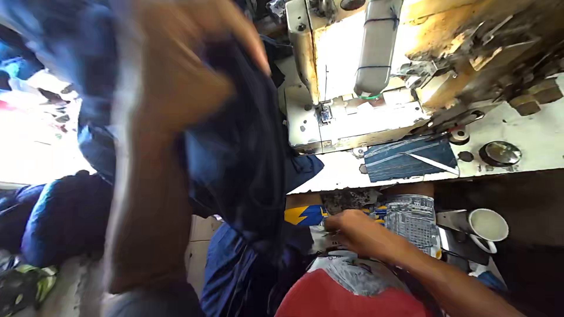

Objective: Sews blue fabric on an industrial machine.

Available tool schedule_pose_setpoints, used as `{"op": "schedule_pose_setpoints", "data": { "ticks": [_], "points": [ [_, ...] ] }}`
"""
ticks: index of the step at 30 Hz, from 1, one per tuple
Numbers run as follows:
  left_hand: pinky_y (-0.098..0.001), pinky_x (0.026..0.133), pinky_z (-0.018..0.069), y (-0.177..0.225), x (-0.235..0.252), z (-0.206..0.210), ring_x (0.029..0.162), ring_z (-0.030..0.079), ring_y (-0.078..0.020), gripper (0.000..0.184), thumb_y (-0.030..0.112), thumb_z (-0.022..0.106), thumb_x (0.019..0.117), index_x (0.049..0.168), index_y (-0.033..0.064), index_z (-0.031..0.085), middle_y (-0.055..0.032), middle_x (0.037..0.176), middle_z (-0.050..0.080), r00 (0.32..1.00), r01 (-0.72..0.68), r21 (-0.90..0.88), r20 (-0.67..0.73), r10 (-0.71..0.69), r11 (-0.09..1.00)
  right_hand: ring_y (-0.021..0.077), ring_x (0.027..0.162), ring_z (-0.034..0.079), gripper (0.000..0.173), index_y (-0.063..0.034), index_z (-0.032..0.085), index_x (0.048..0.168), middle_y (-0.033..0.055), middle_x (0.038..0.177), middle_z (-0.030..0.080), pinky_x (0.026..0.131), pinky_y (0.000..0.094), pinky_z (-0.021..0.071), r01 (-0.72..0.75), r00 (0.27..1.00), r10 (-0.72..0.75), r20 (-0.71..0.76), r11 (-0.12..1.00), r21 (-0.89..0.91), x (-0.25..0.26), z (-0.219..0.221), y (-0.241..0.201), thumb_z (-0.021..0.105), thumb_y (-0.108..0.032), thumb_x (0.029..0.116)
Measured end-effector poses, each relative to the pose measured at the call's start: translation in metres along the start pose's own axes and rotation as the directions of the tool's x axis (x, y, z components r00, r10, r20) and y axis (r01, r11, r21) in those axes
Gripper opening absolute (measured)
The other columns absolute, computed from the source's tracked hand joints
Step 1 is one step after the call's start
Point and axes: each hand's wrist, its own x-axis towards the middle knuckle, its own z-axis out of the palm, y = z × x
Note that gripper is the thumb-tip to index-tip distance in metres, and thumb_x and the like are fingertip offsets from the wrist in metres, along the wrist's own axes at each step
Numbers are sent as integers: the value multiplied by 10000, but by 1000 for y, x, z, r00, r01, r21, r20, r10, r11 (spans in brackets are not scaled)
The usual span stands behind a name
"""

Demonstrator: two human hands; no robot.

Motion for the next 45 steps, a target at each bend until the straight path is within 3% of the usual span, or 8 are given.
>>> {"op": "schedule_pose_setpoints", "data": {
  "ticks": [3,8,14,20,25,35,39,45],
  "points": [
    [-401,1016,532,28,-15,95,1139,651,-202,99,54,638,898,909,63,737,-81,1123,713,980,118,-216,184,-78,969,250,844,722,190,-87,752,1012,88,891,738,806,522,594,-184,954,204,-220,977,104,-17,-6,27,663,-252,983],
    [-377,1040,528,37,-40,136,1240,598,-189,67,71,680,897,907,95,742,-72,1281,650,972,228,-205,106,-210,952,15,743,652,251,-85,742,1121,7,1012,744,662,185,565,137,698,78,-712,961,240,18,-29,-5,698,-289,982],
    [-459,1111,462,55,-50,171,1348,509,-247,109,54,687,873,957,112,724,-87,1424,561,934,322,-84,-135,-331,943,130,823,719,226,-23,726,1081,65,957,751,762,305,625,384,692,222,-687,693,611,98,-26,-36,786,-154,907],
    [-569,1085,419,38,-103,146,1360,453,-396,569,-56,657,804,1350,94,607,-176,1549,418,789,603,245,-328,-520,759,62,466,418,120,-17,678,1054,29,633,522,430,220,376,430,833,251,-493,266,863,77,-49,-43,676,-107,974],
    [-379,843,530,69,-95,92,1124,559,-294,450,1,681,799,1242,36,607,-187,1297,514,820,523,258,-413,-397,812,22,427,359,59,-69,633,1027,-29,545,409,406,181,316,468,878,92,-469,34,883,46,-82,-52,578,-89,1023],
    [-305,897,585,76,-92,136,1045,661,-93,157,44,667,919,1048,123,710,19,1116,684,882,457,-106,-73,-466,883,41,408,379,58,-74,584,978,-33,566,460,375,202,348,323,747,434,-503,424,846,21,-60,9,631,-108,987],
    [-284,749,621,82,-84,152,879,685,-84,190,78,644,993,1166,157,661,33,1087,690,740,611,-392,-25,-672,688,75,657,597,329,-102,647,1232,-16,810,658,607,268,536,131,665,219,-714,907,400,37,-39,31,717,-267,956],
    [-229,617,548,88,-64,159,736,620,-52,171,164,579,1047,1208,159,638,36,1021,668,738,615,-268,-133,-661,741,205,785,702,408,-78,676,1280,113,1062,705,637,393,598,-65,442,-124,-888,983,-169,65,-27,19,721,-338,969]
  ]
}}
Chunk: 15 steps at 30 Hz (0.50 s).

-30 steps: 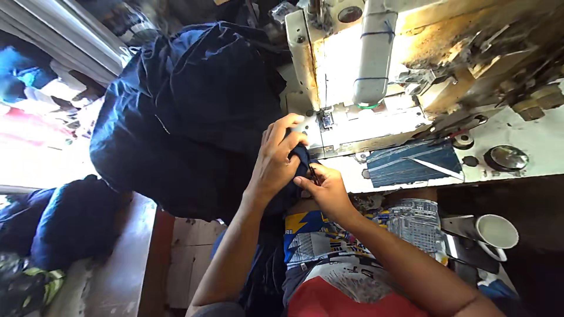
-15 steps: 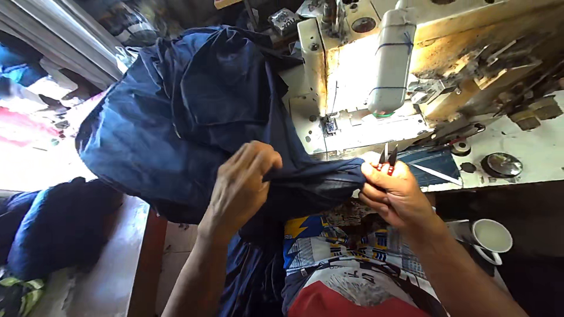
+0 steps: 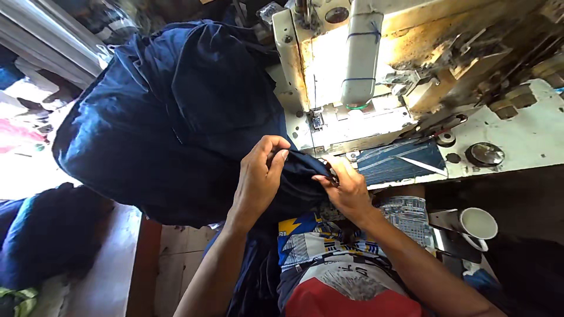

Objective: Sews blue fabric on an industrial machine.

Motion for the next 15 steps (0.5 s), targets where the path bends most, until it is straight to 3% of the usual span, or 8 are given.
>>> {"op": "schedule_pose_setpoints", "data": {
  "ticks": [3,5,6,8,10,12,13,15],
  "points": [
    [-206,727,551,3,6,0,847,629,-24,167,167,573,1050,1186,133,664,29,1071,667,995,-100,111,0,101,989,189,835,719,305,-91,706,1248,97,1067,724,671,369,609,3,999,-1,-42,999,48,3,11,-6,682,-118,945],
    [-228,823,560,-1,10,-4,954,647,-48,165,180,603,1039,1157,116,699,8,1067,668,981,-194,146,40,190,970,118,848,715,244,-112,743,1192,42,1009,747,739,312,613,-95,994,104,-36,974,207,8,11,-5,653,-81,967],
    [-244,821,560,-6,11,-7,944,647,-70,160,196,647,1016,1131,110,718,-2,1032,664,969,-243,150,75,234,958,86,865,714,211,-117,753,1160,19,1010,755,768,288,614,-159,985,171,-9,936,315,11,8,-4,647,-82,981],
    [-261,801,563,-17,11,-15,931,635,-89,159,207,736,952,1092,132,743,-3,1020,643,947,-290,144,185,262,946,69,800,690,182,-126,761,1118,-3,953,752,722,277,592,-278,958,281,63,841,465,17,-2,1,634,-96,992],
    [-275,781,571,-25,7,-21,950,627,-101,165,151,752,916,1081,160,751,-7,1076,615,932,-304,183,258,253,935,75,804,694,182,-127,762,1112,-4,955,754,724,282,593,-331,940,326,100,801,499,22,-10,8,631,-94,989],
    [-336,807,586,-31,0,-23,1015,646,-147,208,77,715,897,1088,155,737,-33,1146,630,940,-320,281,216,265,905,82,876,712,219,-119,746,1162,1,1021,760,779,294,607,-326,942,320,101,807,493,23,-13,15,622,-76,987],
    [-380,870,576,-33,-3,-23,1077,640,-189,222,54,703,886,1093,135,718,-58,1182,634,946,-318,327,174,275,890,89,905,715,239,-115,729,1200,6,1056,758,800,300,613,-317,946,306,106,808,497,23,-14,17,621,-71,991],
    [-443,951,534,-36,-11,-24,1158,600,-264,268,21,693,854,1111,98,677,-100,1230,612,946,-322,369,107,304,872,90,829,686,259,-125,694,1228,6,1005,738,738,287,593,-318,947,291,134,802,505,22,-14,19,635,-71,982]
  ]
}}
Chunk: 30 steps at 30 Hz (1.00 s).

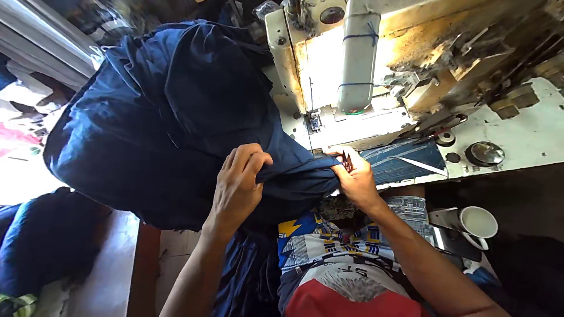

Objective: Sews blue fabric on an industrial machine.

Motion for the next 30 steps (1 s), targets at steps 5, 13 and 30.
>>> {"op": "schedule_pose_setpoints", "data": {
  "ticks": [5,13,30],
  "points": [
    [-366,931,556,0,-18,-5,1115,634,-214,98,79,629,969,1046,88,689,-92,1175,657,978,-205,-124,-3,206,971,69,694,603,154,-92,672,1099,3,851,660,625,242,535,51,998,-53,41,998,46,-2,-5,4,682,-64,948],
    [-328,968,548,2,-3,2,1099,643,-129,291,90,474,1066,1239,112,708,-10,1138,692,997,-12,-302,69,34,953,95,758,653,92,-95,734,1049,10,925,714,679,269,567,14,1000,-14,-3,1000,24,3,-3,-5,683,-117,976],
    [-221,730,503,22,28,2,920,596,-74,111,196,707,952,1030,130,752,-7,1055,632,985,46,-250,-147,-85,967,98,625,576,54,-130,712,981,-3,755,641,578,291,500,-73,996,73,49,997,-5,3,-4,-14,673,-166,986]
  ]
}}
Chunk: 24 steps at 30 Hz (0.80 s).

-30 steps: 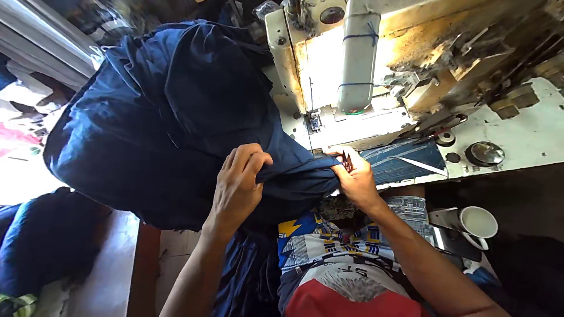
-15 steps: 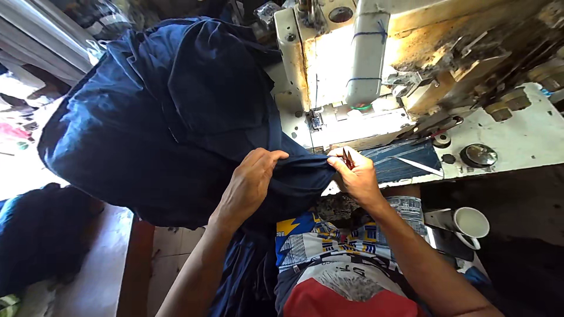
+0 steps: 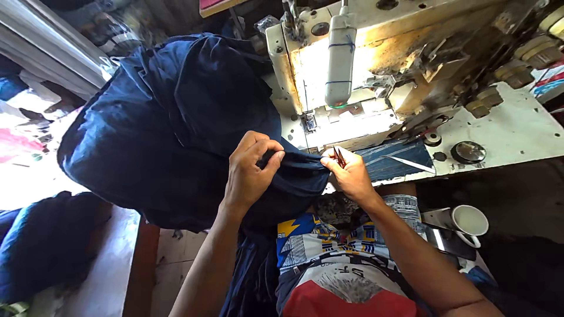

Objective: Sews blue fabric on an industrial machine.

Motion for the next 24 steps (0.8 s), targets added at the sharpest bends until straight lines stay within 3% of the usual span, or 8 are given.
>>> {"op": "schedule_pose_setpoints", "data": {
  "ticks": [4,7,10,12,19,20,23,24],
  "points": [
    [-331,975,541,1,12,16,1191,586,-146,121,132,561,1012,1077,75,646,-51,1249,601,999,12,-111,38,-8,994,111,728,629,68,-138,734,981,0,876,685,657,316,546,-8,1000,8,-2,1000,-5,-5,-1,-4,683,-182,978],
    [-276,764,574,6,17,29,905,652,-82,146,174,527,1071,1170,89,592,-17,1043,661,997,78,-149,24,-75,986,110,674,602,94,-118,721,951,8,802,663,624,310,522,-47,999,47,14,999,20,-6,-4,-6,674,-192,984],
    [-299,891,573,1,25,22,1009,668,-90,154,176,650,1009,1134,93,687,-16,1089,690,991,-5,-85,132,16,996,118,602,550,118,-107,697,933,15,711,608,571,315,476,-86,996,86,-3,996,27,-7,-8,-4,656,-202,990],
    [-303,877,563,-6,29,13,995,651,-103,153,147,741,934,1082,108,735,-11,1058,675,975,-63,-77,207,78,995,114,601,549,119,-107,698,936,11,703,603,574,315,474,-95,995,96,-18,995,12,-7,-11,-3,656,-204,989],
    [-348,969,564,-9,21,18,1130,654,-129,113,99,623,975,1046,68,706,-37,1182,691,996,-3,-194,89,21,981,115,643,574,117,-95,688,926,18,728,613,611,317,496,-95,994,93,51,995,41,-10,-8,-3,663,-196,978],
    [-346,949,570,-4,18,21,1103,665,-119,142,97,573,995,1079,72,685,-31,1171,700,996,50,-212,88,-32,976,111,642,575,114,-95,693,930,15,724,615,610,314,496,-102,993,100,59,994,38,-12,-7,-4,667,-197,974],
    [-323,643,543,6,17,34,770,637,-128,136,151,528,1043,1127,107,626,-41,952,672,980,192,-193,79,-180,962,105,646,573,116,-89,697,944,11,727,616,622,303,497,-117,990,116,81,993,10,-18,-5,-9,678,-203,964],
    [-341,681,556,6,23,38,800,653,-133,147,160,531,1051,1147,108,630,-45,972,681,980,191,-136,84,-181,972,101,637,562,119,-87,697,947,7,719,604,616,299,489,-121,990,121,77,993,-1,-19,-4,-10,680,-204,959]
  ]
}}
